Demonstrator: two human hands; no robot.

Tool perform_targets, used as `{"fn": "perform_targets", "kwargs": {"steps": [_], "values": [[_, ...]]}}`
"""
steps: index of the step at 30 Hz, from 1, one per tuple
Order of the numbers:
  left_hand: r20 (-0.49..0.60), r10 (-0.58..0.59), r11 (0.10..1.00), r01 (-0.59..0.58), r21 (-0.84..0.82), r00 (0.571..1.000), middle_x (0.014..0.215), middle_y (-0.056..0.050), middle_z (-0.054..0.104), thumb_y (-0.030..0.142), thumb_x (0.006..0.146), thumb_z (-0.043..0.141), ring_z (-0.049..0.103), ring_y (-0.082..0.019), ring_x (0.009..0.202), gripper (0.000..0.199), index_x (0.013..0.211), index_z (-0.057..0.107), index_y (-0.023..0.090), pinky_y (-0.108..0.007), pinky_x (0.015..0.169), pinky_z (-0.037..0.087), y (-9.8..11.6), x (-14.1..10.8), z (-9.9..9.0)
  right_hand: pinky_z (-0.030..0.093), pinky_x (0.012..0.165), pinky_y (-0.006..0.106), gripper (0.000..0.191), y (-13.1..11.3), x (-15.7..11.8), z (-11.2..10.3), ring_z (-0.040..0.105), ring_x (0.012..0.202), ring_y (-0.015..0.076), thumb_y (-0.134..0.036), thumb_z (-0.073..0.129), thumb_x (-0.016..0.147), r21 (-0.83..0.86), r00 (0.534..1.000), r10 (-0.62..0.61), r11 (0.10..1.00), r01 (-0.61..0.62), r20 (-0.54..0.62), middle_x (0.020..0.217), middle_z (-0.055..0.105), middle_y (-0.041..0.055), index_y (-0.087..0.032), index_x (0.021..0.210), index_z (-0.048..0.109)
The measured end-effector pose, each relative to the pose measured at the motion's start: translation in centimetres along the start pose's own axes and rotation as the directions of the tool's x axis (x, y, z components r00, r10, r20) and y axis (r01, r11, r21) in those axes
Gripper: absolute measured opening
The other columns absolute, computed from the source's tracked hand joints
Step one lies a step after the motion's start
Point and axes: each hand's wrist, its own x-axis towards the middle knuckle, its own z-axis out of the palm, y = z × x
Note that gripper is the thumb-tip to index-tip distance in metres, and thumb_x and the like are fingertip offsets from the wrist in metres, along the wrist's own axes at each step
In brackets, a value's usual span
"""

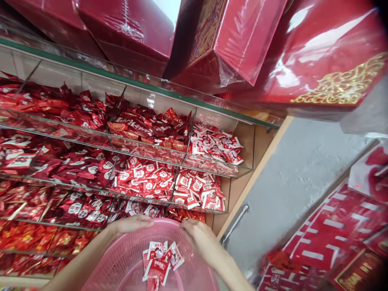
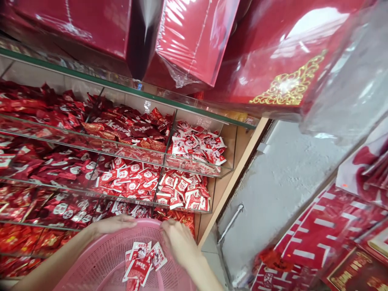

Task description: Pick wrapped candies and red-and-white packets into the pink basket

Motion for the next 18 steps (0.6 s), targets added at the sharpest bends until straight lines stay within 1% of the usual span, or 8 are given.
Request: {"fn": "perform_targets", "kwargs": {"steps": [3, 5, 7, 9, 11, 13, 16, 18], "values": [[-0.009, 0.006, 1.0, -0.006, -0.018, 1.0, 0.092, -0.001, 0.068, 0.047, 0.064, 0.063, 0.06, -0.018, 0.085, 0.037, 0.091, 0.067, 0.022, -0.027, 0.078, 0.043, 0.1, 0.4, 0.2, 0.041, 0.07, 0.024, 0.025, 0.7, -0.6, -4.9, 0.058, 0.079, 0.0153, -0.027, 0.036, 0.085, -0.002, 0.969, -0.049, 0.999, 0.05, -0.242, 0.087, 0.063, 0.0044, -0.022, 0.093, 0.06], [0.008, 0.02, 1.0, -0.02, -0.011, 1.0, 0.093, 0.0, 0.068, 0.046, 0.065, 0.062, 0.06, -0.018, 0.086, 0.035, 0.091, 0.068, 0.024, -0.027, 0.079, 0.043, 0.2, 0.3, 0.3, 0.041, 0.067, 0.024, 0.025, 1.4, -0.7, -8.7, 0.058, 0.074, 0.0141, -0.031, 0.038, 0.085, -0.024, 0.913, -0.069, 0.998, 0.065, -0.401, 0.084, 0.064, 0.0035, -0.021, 0.09, 0.06], [0.025, 0.03, 1.0, -0.031, 0.006, 0.999, 0.092, 0.0, 0.068, 0.046, 0.066, 0.061, 0.061, -0.018, 0.086, 0.034, 0.091, 0.067, 0.025, -0.027, 0.079, 0.043, 0.2, 0.2, 0.3, 0.041, 0.061, 0.023, 0.024, 2.2, -0.5, -12.5, 0.056, 0.063, 0.0123, -0.034, 0.042, 0.083, -0.058, 0.824, -0.07, 0.997, 0.045, -0.563, 0.076, 0.064, 0.0019, -0.02, 0.087, 0.061], [0.031, 0.04, 0.999, -0.041, 0.017, 0.999, 0.091, 0.0, 0.068, 0.045, 0.067, 0.06, 0.061, -0.018, 0.085, 0.033, 0.092, 0.068, 0.025, -0.028, 0.079, 0.044, 0.2, 0.0, 0.2, 0.039, 0.058, 0.023, 0.023, 3.2, 0.1, -15.8, 0.054, 0.058, 0.0116, -0.036, 0.046, 0.08, -0.109, 0.703, -0.064, 0.994, -0.019, -0.708, 0.07, 0.063, 0.0007, -0.019, 0.086, 0.061], [0.025, 0.046, 0.999, -0.046, 0.022, 0.999, 0.091, -0.001, 0.068, 0.045, 0.068, 0.059, 0.061, -0.018, 0.085, 0.033, 0.092, 0.068, 0.024, -0.028, 0.078, 0.044, 0.1, -0.2, 0.1, 0.039, 0.059, 0.024, 0.02, 4.2, 1.2, -18.4, 0.054, 0.061, 0.0126, -0.033, 0.048, 0.079, -0.192, 0.639, -0.09, 0.977, -0.092, -0.764, 0.073, 0.062, 0.0014, -0.019, 0.086, 0.06], [0.025, 0.06, 0.998, -0.06, 0.027, 0.998, 0.093, -0.001, 0.068, 0.045, 0.07, 0.058, 0.061, -0.019, 0.087, 0.034, 0.094, 0.067, 0.024, -0.027, 0.079, 0.044, -0.1, -0.3, 0.0, 0.039, 0.062, 0.025, 0.016, 5.0, 2.4, -20.1, 0.054, 0.068, 0.0146, -0.028, 0.049, 0.078, -0.302, 0.66, -0.138, 0.943, -0.141, -0.739, 0.078, 0.061, 0.0032, -0.018, 0.085, 0.06], [0.011, 0.073, 0.997, -0.074, 0.037, 0.997, 0.096, -0.001, 0.067, 0.044, 0.069, 0.058, 0.06, -0.019, 0.089, 0.034, 0.094, 0.067, 0.023, -0.027, 0.08, 0.043, -0.3, -0.5, -0.1, 0.038, 0.064, 0.026, 0.012, 5.6, 4.2, -21.1, 0.052, 0.079, 0.0179, -0.021, 0.048, 0.076, -0.462, 0.756, -0.176, 0.867, -0.184, -0.631, 0.085, 0.058, 0.0059, -0.018, 0.082, 0.058], [0.015, 0.082, 0.996, -0.083, 0.042, 0.996, 0.097, -0.001, 0.067, 0.044, 0.069, 0.058, 0.06, -0.019, 0.089, 0.035, 0.095, 0.066, 0.021, -0.028, 0.082, 0.043, -0.3, -0.7, -0.1, 0.038, 0.064, 0.027, 0.01, 5.6, 5.0, -21.0, 0.051, 0.084, 0.0197, -0.019, 0.048, 0.076, -0.538, 0.797, -0.17, 0.814, -0.217, -0.579, 0.088, 0.056, 0.0071, -0.018, 0.082, 0.056]]}}
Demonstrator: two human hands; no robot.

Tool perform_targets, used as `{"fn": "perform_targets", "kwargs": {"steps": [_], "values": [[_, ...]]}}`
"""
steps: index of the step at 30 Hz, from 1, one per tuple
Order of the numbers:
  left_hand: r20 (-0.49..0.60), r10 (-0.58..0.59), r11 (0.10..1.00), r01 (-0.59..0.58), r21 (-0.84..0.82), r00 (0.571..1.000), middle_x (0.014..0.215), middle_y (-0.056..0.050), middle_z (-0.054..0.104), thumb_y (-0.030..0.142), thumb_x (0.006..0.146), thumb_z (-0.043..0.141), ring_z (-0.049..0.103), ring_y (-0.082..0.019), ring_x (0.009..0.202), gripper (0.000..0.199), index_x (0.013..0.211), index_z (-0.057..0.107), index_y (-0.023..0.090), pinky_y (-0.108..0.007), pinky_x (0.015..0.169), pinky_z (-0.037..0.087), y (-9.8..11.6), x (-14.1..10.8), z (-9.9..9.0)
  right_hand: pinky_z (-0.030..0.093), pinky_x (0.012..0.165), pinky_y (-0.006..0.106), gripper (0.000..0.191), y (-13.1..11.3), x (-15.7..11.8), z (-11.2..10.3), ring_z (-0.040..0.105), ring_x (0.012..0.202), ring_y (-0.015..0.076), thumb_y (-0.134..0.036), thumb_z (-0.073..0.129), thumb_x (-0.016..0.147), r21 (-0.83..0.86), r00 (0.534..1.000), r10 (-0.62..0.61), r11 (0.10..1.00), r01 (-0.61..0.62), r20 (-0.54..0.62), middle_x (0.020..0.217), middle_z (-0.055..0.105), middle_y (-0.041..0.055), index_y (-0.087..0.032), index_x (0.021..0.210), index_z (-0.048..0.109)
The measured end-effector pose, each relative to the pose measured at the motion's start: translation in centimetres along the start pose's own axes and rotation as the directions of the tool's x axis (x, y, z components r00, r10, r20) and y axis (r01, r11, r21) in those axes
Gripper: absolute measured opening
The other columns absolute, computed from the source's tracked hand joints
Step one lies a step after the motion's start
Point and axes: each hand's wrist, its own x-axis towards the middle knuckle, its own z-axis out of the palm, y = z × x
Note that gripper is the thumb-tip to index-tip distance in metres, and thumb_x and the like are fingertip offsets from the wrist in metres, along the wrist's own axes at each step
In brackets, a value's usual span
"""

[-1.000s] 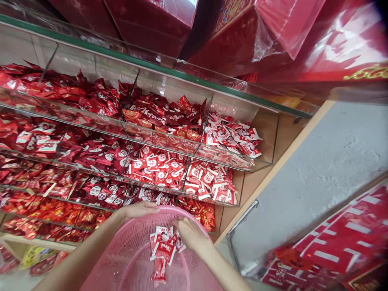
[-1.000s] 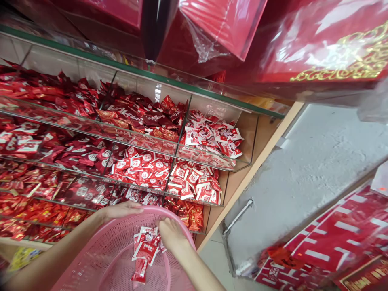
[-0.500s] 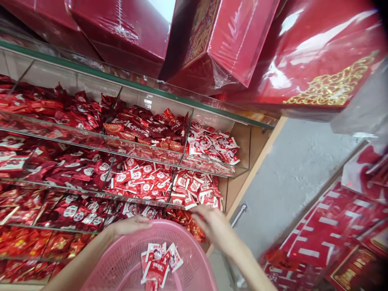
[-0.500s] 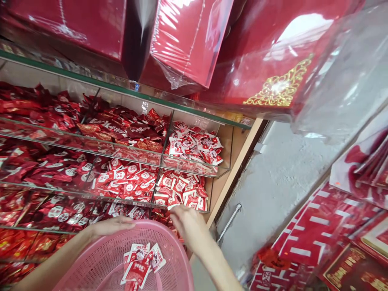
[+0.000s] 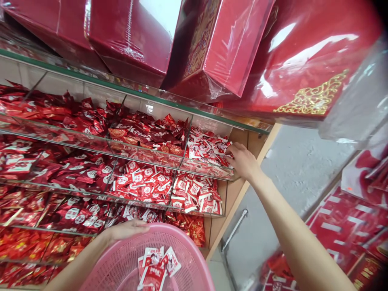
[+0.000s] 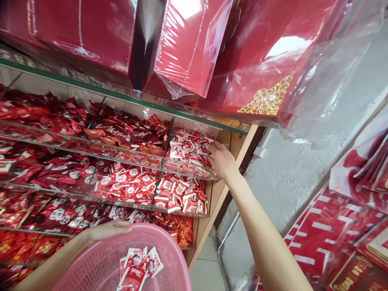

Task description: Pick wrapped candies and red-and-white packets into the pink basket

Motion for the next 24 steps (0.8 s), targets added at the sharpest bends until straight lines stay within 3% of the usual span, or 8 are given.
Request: {"fn": "perform_targets", "kwargs": {"steps": [4, 12, 19, 24], "values": [[0.042, 0.019, 0.999, -0.017, -0.038, 0.999, 0.101, -0.005, 0.065, 0.045, 0.072, 0.055, 0.059, -0.02, 0.092, 0.042, 0.101, 0.063, 0.016, -0.031, 0.084, 0.042, 0.3, -0.6, 0.1, 0.037, 0.065, 0.028, 0.013, -0.4, 0.3, 0.8, 0.049, 0.087, 0.0208, -0.018, 0.047, 0.077, -0.106, 1.0, -0.015, 0.994, 0.017, 0.024, 0.093, 0.054, 0.0083, -0.017, 0.088, 0.054], [0.004, -0.037, 0.997, 0.037, -0.061, 0.999, 0.102, -0.005, 0.064, 0.045, 0.07, 0.058, 0.058, -0.02, 0.094, 0.044, 0.102, 0.062, 0.015, -0.03, 0.085, 0.042, 0.6, -1.6, 0.3, 0.035, 0.061, 0.028, 0.017, -0.3, 0.4, 1.5, 0.049, 0.085, 0.0207, -0.02, 0.04, 0.082, -0.145, 0.994, 0.015, 0.989, -0.03, -0.104, 0.09, 0.055, 0.0083, -0.017, 0.087, 0.055], [-0.032, -0.047, 0.996, 0.044, -0.081, 0.998, 0.098, -0.006, 0.066, 0.046, 0.069, 0.059, 0.059, -0.019, 0.089, 0.044, 0.099, 0.064, 0.014, -0.029, 0.082, 0.042, 0.9, -2.2, 0.7, 0.036, 0.061, 0.028, 0.018, 0.4, 0.5, 1.3, 0.05, 0.08, 0.0204, -0.021, 0.04, 0.079, 0.037, 0.947, 0.153, 0.988, -0.148, -0.283, 0.086, 0.056, 0.0075, -0.017, 0.084, 0.057], [-0.09, -0.105, 0.993, 0.099, -0.071, 0.99, 0.095, -0.004, 0.067, 0.046, 0.066, 0.061, 0.06, -0.018, 0.086, 0.044, 0.096, 0.065, 0.015, -0.027, 0.079, 0.043, 1.1, -2.3, 0.9, 0.037, 0.062, 0.03, 0.016, 0.8, 0.6, 1.0, 0.05, 0.071, 0.0188, -0.023, 0.042, 0.077, 0.186, 0.902, 0.254, 0.962, -0.2, -0.348, 0.077, 0.055, 0.0068, -0.015, 0.077, 0.056]]}}
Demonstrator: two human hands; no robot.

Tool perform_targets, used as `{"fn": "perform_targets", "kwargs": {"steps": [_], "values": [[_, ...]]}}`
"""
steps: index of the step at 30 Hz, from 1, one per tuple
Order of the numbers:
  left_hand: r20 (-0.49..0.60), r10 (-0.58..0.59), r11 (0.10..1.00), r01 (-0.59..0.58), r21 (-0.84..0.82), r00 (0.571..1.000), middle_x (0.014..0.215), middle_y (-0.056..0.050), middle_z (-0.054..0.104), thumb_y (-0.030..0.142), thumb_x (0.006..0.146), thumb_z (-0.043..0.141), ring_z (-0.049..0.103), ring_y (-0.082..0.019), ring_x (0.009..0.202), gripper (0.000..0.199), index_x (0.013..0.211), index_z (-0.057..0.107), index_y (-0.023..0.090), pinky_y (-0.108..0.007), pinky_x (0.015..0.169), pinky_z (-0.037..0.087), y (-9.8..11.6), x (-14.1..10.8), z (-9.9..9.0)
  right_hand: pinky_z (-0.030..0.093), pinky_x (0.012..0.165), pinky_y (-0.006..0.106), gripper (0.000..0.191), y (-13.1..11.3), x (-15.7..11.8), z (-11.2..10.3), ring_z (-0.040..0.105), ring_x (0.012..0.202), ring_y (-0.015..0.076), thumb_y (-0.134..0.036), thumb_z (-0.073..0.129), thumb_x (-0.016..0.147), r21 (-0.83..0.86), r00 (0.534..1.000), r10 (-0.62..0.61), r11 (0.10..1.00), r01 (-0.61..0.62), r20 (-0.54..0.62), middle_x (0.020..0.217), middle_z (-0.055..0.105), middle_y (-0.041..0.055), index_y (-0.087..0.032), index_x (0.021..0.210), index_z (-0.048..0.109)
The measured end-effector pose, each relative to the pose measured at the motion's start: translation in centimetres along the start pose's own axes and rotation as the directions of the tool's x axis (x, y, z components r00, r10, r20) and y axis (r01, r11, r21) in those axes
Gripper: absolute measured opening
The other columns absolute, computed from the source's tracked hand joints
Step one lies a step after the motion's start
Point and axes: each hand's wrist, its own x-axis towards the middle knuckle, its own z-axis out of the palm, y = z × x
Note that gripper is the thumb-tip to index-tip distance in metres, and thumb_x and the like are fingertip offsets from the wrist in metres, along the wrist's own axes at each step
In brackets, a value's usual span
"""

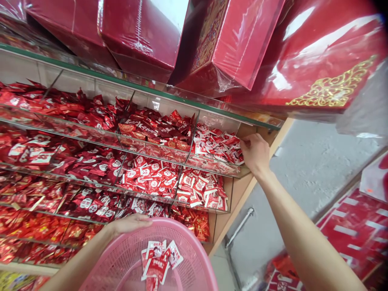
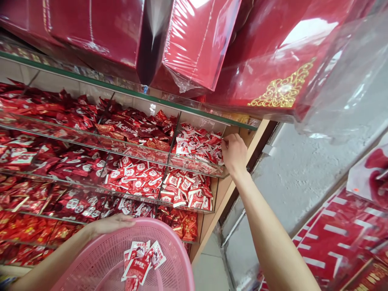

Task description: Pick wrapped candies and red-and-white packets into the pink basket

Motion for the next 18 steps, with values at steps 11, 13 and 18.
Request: {"fn": "perform_targets", "kwargs": {"steps": [11, 13, 18], "values": [[0.048, 0.018, 1.0, -0.017, -0.02, 0.999, 0.098, -0.004, 0.066, 0.046, 0.068, 0.06, 0.059, -0.02, 0.092, 0.043, 0.099, 0.064, 0.016, -0.028, 0.083, 0.041, -0.1, 0.0, 0.2, 0.036, 0.062, 0.031, 0.015, -0.1, 0.0, -0.7, 0.049, 0.069, 0.0192, -0.027, 0.043, 0.075, -0.041, 0.995, 0.081, 0.996, -0.084, -0.053, 0.074, 0.053, 0.0062, -0.017, 0.07, 0.052], [0.067, 0.022, 0.999, -0.019, -0.038, 0.998, 0.099, -0.004, 0.066, 0.045, 0.069, 0.06, 0.059, -0.02, 0.092, 0.043, 0.1, 0.064, 0.016, -0.029, 0.084, 0.041, 0.1, -0.1, 0.2, 0.036, 0.062, 0.031, 0.016, -0.1, -0.1, -0.9, 0.05, 0.069, 0.0197, -0.029, 0.043, 0.075, -0.034, 0.992, 0.105, 0.994, -0.108, -0.069, 0.075, 0.054, 0.0067, -0.017, 0.07, 0.052], [0.057, 0.025, 1.0, -0.024, -0.016, 0.998, 0.1, -0.004, 0.065, 0.045, 0.069, 0.059, 0.059, -0.02, 0.093, 0.044, 0.101, 0.063, 0.016, -0.03, 0.085, 0.041, 0.1, -0.2, 0.2, 0.037, 0.06, 0.031, 0.015, -1.1, -1.0, -2.8, 0.052, 0.066, 0.019, -0.03, 0.049, 0.071, 0.082, 0.976, 0.191, 0.98, -0.183, -0.102, 0.072, 0.057, 0.006, -0.016, 0.07, 0.055]]}}
